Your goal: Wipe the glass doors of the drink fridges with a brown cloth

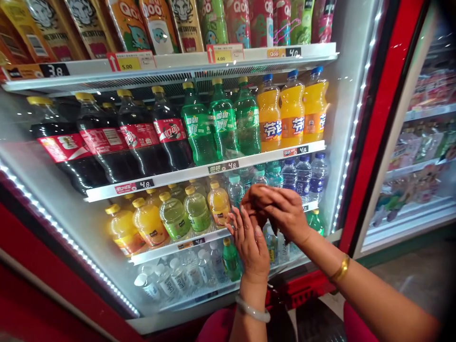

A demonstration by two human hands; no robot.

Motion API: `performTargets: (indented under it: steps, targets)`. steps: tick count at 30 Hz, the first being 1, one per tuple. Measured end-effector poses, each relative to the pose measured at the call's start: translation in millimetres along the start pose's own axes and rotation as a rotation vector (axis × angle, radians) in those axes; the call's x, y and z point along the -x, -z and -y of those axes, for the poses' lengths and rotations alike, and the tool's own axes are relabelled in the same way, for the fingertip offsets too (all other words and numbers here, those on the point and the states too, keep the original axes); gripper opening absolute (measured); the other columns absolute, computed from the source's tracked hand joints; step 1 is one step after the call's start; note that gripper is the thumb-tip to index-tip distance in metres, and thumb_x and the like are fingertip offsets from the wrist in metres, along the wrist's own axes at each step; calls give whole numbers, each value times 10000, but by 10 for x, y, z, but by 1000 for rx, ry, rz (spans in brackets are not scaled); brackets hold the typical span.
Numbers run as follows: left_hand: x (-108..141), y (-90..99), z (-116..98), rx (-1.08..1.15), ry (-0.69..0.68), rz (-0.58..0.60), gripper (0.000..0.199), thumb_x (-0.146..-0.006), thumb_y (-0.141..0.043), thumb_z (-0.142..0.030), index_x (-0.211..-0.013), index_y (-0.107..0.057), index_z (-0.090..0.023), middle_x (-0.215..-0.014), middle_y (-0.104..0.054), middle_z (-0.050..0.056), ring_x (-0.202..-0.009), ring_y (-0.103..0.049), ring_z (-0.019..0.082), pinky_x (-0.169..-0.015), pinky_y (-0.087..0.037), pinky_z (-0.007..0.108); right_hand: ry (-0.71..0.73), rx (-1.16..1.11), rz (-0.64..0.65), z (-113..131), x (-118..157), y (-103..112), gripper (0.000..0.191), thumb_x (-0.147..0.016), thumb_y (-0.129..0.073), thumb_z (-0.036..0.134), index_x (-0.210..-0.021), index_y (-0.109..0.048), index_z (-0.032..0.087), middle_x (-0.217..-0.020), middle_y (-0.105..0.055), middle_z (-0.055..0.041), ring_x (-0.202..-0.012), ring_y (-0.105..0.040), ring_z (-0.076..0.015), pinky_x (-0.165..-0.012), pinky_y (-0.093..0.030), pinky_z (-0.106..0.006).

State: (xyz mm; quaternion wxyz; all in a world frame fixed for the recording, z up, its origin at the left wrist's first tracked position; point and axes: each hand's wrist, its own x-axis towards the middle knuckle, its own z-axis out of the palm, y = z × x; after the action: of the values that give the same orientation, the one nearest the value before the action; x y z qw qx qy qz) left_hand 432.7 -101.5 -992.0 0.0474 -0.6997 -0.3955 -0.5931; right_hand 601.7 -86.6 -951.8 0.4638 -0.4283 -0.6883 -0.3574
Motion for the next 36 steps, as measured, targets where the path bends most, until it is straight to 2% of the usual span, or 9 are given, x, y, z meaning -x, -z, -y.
performTargets:
  steps: [4,9,12,16,18,23,28,32,36]
  targets:
    - [25,-124,-76,-55,-14,124,616,-1076,-373,-270,-1672,-217,-287,-1741,-199,74,-1632,-120,284,-1320,32,602,-192,71,-186,-174,236,123,445,-996,-599,215,-1404,-634,388,-1519,-604,-4,-1400,-508,-246,-1143,-490,-474]
    - [166,-509,-188,-51,-141,84,700,-1071,-394,-281,-1686,-63,-239,-1740,-154,114,-1631,-117,263,-1337,-28,563,60,50,27,-115,376,143,379,-1062,-489,295,-1393,-645,395,-1349,-726,46,-1331,-578,-191,-1177,-460,-405]
    - [92,-713,-327,-60,-156,65,691,-1072,-393,-297,-1685,-75,-253,-1736,-189,111,-1633,-105,274,-1327,4,594,72,57,52,-457,216,271,363,-1058,-504,291,-1350,-671,428,-1374,-711,64,-1337,-577,-182,-1189,-451,-410]
    - [-161,-957,-721,-110,-111,181,625,-1074,-404,-358,-1668,-214,-313,-1729,-238,91,-1623,-192,315,-1303,28,654,-208,99,-92,-953,346,464,428,-1011,-573,232,-1393,-638,413,-1479,-641,24,-1404,-520,-232,-1150,-495,-477]
    - [-235,-1090,-944,-138,-111,205,628,-1075,-409,-382,-1668,-213,-314,-1735,-210,93,-1623,-196,324,-1298,30,664,-204,110,-118,-1002,566,485,492,-1004,-570,231,-1461,-573,413,-1520,-605,10,-1418,-508,-247,-1151,-498,-493]
    - [-239,-1338,-1209,-103,-201,271,727,-1077,-369,-469,-1684,-65,-210,-1740,-198,131,-1628,-184,298,-1338,-90,561,-149,77,-29,-910,884,416,662,-1036,-405,255,-1671,-228,193,-1586,-526,-110,-1456,-503,-235,-1208,-480,-444]
    - [-448,-1435,-1238,-45,-381,366,742,-1069,-260,-579,-1689,-127,-194,-1749,-204,122,-1638,-133,270,-1341,-112,527,-120,112,-27,-1246,706,476,545,-1039,-439,234,-1580,-434,304,-1548,-572,-40,-1490,-465,-212,-1260,-417,-475]
    - [-573,-1598,-1404,-38,-455,396,749,-1069,-269,-571,-1689,-124,-176,-1748,-204,134,-1640,-111,267,-1343,-73,529,-300,155,-77,-1495,644,570,522,-1038,-481,281,-1559,-477,319,-1559,-554,-57,-1476,-456,-255,-1208,-440,-471]
    - [-434,-1791,-1578,25,-499,506,767,-1059,-284,-591,-1687,-147,-172,-1748,-217,134,-1639,-143,273,-1345,-110,525,-443,238,-106,-1548,859,638,578,-1032,-492,294,-1601,-406,352,-1510,-579,-80,-1367,-525,-294,-1152,-440,-478]
